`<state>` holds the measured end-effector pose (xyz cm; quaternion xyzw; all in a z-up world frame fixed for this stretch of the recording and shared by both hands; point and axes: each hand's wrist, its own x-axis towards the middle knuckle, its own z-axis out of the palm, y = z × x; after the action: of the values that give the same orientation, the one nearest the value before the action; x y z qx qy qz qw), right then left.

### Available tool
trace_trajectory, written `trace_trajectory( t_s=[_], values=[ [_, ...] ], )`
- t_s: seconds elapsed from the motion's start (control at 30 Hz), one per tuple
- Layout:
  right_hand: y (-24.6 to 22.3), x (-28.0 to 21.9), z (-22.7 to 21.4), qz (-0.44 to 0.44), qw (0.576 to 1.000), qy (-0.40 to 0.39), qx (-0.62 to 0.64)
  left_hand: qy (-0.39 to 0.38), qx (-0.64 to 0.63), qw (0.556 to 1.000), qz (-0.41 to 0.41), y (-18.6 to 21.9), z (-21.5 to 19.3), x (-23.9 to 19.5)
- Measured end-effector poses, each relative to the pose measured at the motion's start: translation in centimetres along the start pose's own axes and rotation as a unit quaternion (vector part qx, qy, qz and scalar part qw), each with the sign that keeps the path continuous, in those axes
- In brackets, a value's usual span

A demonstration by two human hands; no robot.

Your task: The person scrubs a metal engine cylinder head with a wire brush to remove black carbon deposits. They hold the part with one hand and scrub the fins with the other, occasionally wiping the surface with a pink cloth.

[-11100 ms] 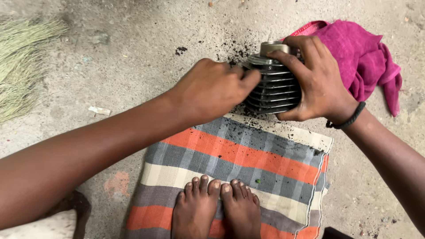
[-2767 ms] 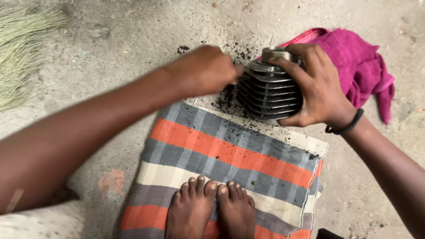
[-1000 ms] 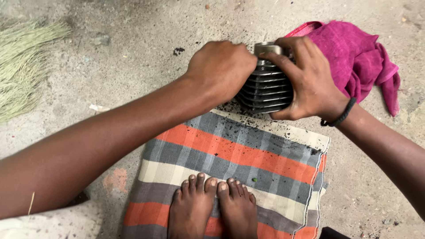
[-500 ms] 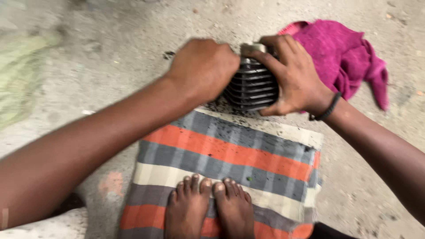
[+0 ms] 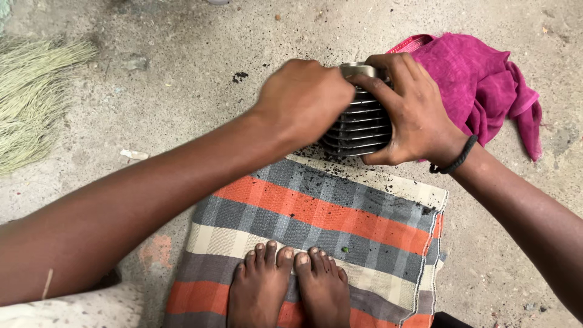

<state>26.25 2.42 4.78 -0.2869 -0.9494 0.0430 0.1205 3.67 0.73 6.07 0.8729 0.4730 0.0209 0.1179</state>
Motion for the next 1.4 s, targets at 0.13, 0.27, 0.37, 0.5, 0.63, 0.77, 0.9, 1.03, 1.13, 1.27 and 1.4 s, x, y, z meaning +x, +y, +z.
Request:
trace_trajectory(
  t_s=[0.13, 0.27, 0.37, 0.5, 0.63, 0.77, 0.9, 1.03, 1.13, 1.27, 1.4],
  values=[
    [0.2, 0.1, 0.1, -0.013, 1.0, 0.005, 0.0, 0.079, -0.021, 0.997, -0.001, -1.2, -0.5, -1.1],
    [0.4, -0.6, 0.0, -0.011, 1.0, -0.01, 0.0, 0.297, -0.068, 0.95, 0.07, -5.2, -3.4, -0.7],
    [0.1, 0.1, -0.2, -0.001, 1.0, -0.006, 0.003, 0.134, -0.201, 0.968, -0.07, -7.9, -5.1, -2.4],
    [0.3, 0.3, 0.4, 0.002, 1.0, -0.015, 0.007, -0.097, -0.376, 0.885, -0.257, -8.9, -2.0, -4.9],
    [-0.2, 0.3, -0.2, 0.027, 0.998, -0.058, -0.017, -0.122, -0.515, 0.787, -0.318, -9.0, 0.8, -6.6],
    [-0.1, 0.0, -0.4, 0.047, 0.992, -0.098, -0.069, -0.103, -0.541, 0.789, -0.272, -9.3, 1.4, -7.1],
    [2.2, -2.3, -1.0, 0.068, 0.997, -0.045, -0.005, -0.097, -0.583, 0.762, -0.264, -8.9, 1.1, -7.4],
    [6.8, -6.4, -0.4, 0.266, 0.963, -0.026, 0.027, -0.092, -0.611, 0.743, -0.257, -8.1, 0.3, -7.5],
    [10.2, -9.4, 1.4, 0.431, 0.893, -0.121, -0.052, -0.08, -0.625, 0.717, -0.297, -7.2, -0.2, -7.4],
    [11.8, -13.9, 5.4, 0.405, 0.905, -0.095, -0.087, -0.079, -0.583, 0.738, -0.332, -6.9, 0.1, -7.2],
    [13.4, -16.0, 6.6, 0.5, 0.866, 0.016, 0.003, -0.049, -0.53, 0.778, -0.333, -7.2, 0.4, -6.9]
  ],
)
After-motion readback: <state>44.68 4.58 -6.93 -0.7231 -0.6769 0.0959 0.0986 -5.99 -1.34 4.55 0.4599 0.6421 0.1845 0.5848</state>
